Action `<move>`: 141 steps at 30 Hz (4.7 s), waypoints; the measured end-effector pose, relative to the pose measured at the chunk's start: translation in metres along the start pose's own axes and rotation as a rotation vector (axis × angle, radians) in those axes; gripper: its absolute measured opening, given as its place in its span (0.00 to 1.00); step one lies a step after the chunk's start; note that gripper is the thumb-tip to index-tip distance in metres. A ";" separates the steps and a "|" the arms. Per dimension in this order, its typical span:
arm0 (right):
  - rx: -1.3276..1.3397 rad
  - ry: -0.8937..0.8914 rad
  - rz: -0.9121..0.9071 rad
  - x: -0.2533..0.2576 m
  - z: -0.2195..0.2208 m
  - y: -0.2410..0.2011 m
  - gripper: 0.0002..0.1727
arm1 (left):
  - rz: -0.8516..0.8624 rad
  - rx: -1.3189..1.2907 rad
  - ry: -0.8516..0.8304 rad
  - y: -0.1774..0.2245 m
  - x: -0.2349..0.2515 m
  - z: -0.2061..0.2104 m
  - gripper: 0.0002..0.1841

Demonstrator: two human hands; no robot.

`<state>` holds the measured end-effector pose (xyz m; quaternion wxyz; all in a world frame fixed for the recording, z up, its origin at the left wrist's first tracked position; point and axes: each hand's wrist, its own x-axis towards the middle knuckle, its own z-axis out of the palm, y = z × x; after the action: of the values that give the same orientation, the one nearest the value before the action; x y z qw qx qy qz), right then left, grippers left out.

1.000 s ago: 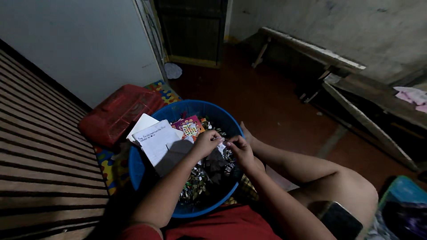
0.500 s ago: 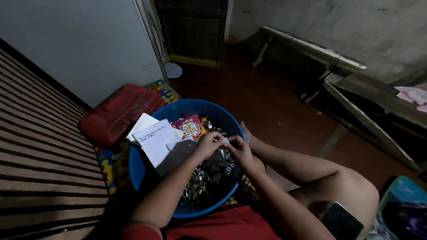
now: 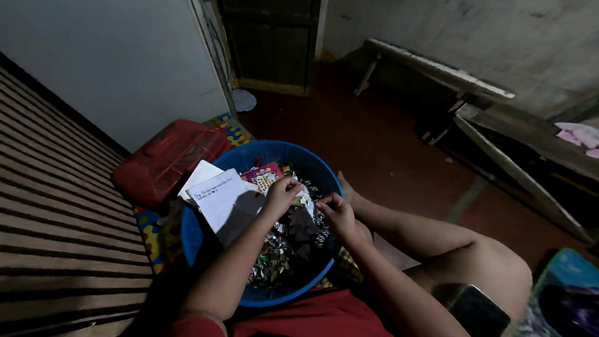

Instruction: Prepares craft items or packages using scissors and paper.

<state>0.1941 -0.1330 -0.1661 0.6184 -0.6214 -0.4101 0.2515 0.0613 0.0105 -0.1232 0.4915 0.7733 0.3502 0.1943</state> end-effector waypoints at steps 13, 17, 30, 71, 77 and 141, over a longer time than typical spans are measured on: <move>0.203 -0.112 -0.026 0.004 -0.003 0.008 0.22 | 0.020 -0.154 -0.247 -0.001 -0.003 0.014 0.29; 0.159 -0.176 -0.031 0.003 -0.003 0.007 0.15 | 0.047 -0.158 -0.310 0.000 -0.002 0.009 0.29; 0.143 -0.110 -0.075 0.004 -0.001 0.010 0.13 | 0.019 0.079 -0.331 0.015 -0.007 -0.003 0.13; -0.535 -0.456 0.066 0.007 0.005 -0.008 0.22 | -0.278 0.787 -0.276 -0.036 0.020 -0.057 0.34; -0.392 -0.360 0.075 0.008 0.004 -0.001 0.32 | -0.079 0.343 -0.322 -0.009 0.014 -0.038 0.33; -0.015 -0.114 0.049 0.004 -0.001 0.003 0.09 | 0.161 0.380 -0.361 0.011 -0.002 -0.016 0.16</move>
<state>0.1974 -0.1295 -0.1677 0.5830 -0.6205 -0.4314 0.2983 0.0530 0.0163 -0.1064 0.3751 0.8991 0.2244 0.0224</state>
